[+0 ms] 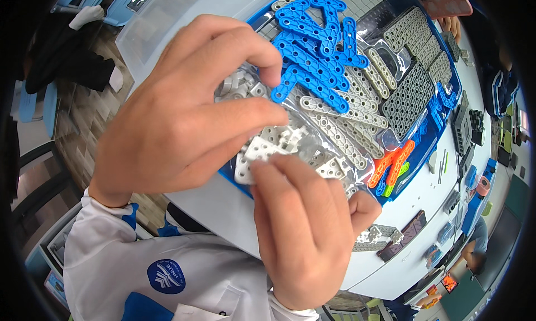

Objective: The person assembles small white plastic components onto a gray perforated beam using hands. They pick parts from a blue tray, attach them to the beam, and inspect the assembly by turning it over.

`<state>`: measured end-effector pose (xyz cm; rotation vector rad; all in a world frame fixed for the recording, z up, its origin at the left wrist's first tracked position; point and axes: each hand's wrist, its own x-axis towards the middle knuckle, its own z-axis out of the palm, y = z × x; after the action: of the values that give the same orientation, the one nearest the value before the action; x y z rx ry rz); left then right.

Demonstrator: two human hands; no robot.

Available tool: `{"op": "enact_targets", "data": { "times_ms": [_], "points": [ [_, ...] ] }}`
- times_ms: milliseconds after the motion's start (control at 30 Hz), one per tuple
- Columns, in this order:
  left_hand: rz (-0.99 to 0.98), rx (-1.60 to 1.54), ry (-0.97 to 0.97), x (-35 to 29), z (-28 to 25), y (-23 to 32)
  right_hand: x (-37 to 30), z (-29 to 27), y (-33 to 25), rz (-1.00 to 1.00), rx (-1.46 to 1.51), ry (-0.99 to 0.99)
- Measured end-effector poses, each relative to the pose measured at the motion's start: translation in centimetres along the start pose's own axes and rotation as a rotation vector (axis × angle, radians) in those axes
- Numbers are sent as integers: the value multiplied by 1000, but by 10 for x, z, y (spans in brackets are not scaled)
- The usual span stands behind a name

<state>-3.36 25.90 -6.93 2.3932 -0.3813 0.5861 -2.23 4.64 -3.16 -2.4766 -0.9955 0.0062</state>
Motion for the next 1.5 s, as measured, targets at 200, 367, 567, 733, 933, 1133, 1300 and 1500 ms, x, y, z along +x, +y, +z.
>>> {"op": "enact_targets", "data": {
  "times_ms": [200,367,567,733,933,1133,1300,1500],
  "points": [
    [-64,172,-198,17,-7,14,-5,4,-18,59,-65,78],
    [-23,175,-327,26,-5,12,-9,1,-12,88,-34,31],
    [-106,-78,-111,25,-17,4,-7,-6,14,-60,88,27],
    [-491,-573,-40,14,-22,25,5,-30,37,130,629,366],
    [-415,-584,-62,13,-5,53,5,-51,39,117,710,150],
    [-314,-332,17,3,0,58,0,-85,127,195,676,349],
    [-183,137,-61,-13,2,47,64,-166,332,407,350,611],
    [-247,119,-99,-23,3,47,102,-189,491,566,206,702]
  ]
}}
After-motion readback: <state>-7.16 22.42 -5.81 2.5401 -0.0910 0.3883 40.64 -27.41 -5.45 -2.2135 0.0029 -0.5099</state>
